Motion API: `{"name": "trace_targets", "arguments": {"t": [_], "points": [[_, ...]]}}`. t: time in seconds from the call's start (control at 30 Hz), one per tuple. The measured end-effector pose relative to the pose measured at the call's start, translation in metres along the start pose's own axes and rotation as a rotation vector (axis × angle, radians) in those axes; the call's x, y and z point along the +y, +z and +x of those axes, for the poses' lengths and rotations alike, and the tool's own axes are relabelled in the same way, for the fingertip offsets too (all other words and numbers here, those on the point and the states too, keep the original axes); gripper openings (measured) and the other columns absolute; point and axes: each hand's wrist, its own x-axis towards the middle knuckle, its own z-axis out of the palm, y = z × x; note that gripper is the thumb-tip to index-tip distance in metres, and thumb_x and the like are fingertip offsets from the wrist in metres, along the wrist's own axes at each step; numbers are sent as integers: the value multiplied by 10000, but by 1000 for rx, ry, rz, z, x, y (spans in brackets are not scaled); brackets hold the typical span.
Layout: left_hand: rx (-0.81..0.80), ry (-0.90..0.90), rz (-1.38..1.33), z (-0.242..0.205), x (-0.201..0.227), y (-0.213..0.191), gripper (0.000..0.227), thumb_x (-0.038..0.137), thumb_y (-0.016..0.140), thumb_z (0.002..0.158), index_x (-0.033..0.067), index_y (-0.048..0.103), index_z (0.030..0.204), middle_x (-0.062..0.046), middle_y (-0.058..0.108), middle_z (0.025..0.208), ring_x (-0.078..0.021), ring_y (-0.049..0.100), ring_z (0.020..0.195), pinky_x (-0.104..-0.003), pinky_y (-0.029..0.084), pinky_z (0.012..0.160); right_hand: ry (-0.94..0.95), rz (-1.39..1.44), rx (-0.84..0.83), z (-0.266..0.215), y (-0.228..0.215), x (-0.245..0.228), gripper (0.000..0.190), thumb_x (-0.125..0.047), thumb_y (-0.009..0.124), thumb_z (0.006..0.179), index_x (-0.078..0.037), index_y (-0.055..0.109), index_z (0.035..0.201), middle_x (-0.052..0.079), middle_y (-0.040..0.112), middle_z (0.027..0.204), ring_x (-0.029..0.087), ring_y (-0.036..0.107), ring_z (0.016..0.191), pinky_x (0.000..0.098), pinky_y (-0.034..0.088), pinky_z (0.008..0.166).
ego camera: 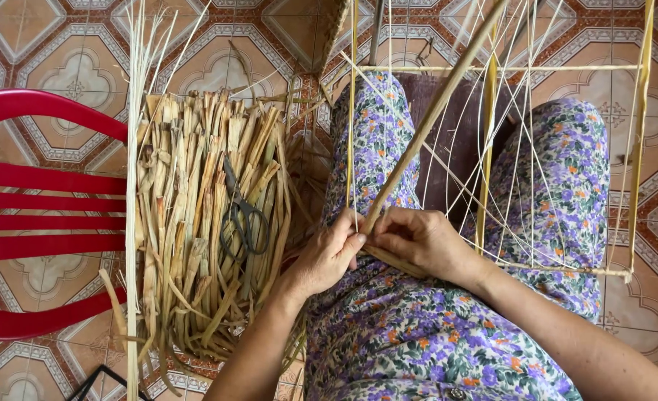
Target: Weaving bamboo or palm leaf strips onto a rectangular frame to create a basket or mat.
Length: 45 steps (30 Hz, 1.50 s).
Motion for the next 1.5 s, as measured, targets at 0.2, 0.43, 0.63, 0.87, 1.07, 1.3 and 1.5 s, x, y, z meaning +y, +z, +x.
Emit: {"name": "trace_targets", "arguments": {"t": [0.2, 0.43, 0.63, 0.87, 1.07, 1.3, 1.5], "points": [[-4, 58, 57, 11, 0, 2, 63, 117, 519, 1046, 71, 492, 1081, -43, 726, 847, -111, 630, 540, -276, 550, 441, 440, -15, 60, -26, -9, -7, 116, -173, 589, 992, -92, 668, 1023, 104, 817, 814, 139, 797, 730, 304, 666, 704], [104, 36, 336, 15, 0, 17, 71, 94, 668, 969, 78, 702, 1028, -67, 749, 799, -101, 641, 534, -248, 526, 423, -82, -550, 176, -12, -15, -35, 139, -216, 658, 976, -125, 735, 1048, 46, 768, 997, 187, 749, 774, 330, 638, 673], [55, -5, 44, 9, 23, 9, 226, 87, 725, 880, 134, 749, 1100, 8, 764, 1006, -103, 693, 653, -292, 593, 577, 124, -1178, -34, -26, -36, -43, 274, -386, 669, 886, -201, 757, 1068, 58, 600, 1198, 235, 642, 919, 334, 603, 689], [162, 176, 160, 1, 27, 20, 106, 189, 763, 922, 115, 749, 995, -3, 759, 1005, -119, 729, 808, -282, 604, 685, 218, -1112, -130, -31, -39, -54, 301, -456, 611, 923, -179, 694, 1003, -25, 708, 824, 146, 654, 788, 371, 533, 781], [215, 157, 223, -1, 28, 31, 156, 248, 711, 924, 99, 673, 947, -44, 725, 1044, -128, 719, 766, -280, 602, 592, 361, -981, -24, -41, -34, -22, 344, -506, 621, 922, -165, 663, 930, 45, 693, 639, 211, 684, 553, 401, 590, 608], [556, 159, 178, 7, 3, 44, 207, 185, 694, 963, 38, 583, 1056, -57, 651, 1018, -122, 642, 690, -261, 570, 523, 433, -1028, -14, -53, -27, 3, 456, -596, 621, 880, -145, 639, 814, 73, 692, 566, 268, 691, 532, 432, 572, 633], [670, 237, 471, -5, 3, 59, 401, 231, 814, 862, 15, 541, 1060, -63, 596, 831, -157, 600, 682, -283, 564, 544, 366, -1007, 41, -59, -25, -9, 438, -585, 629, 872, -147, 640, 863, 61, 679, 596, 272, 686, 544, 426, 567, 569]]}}
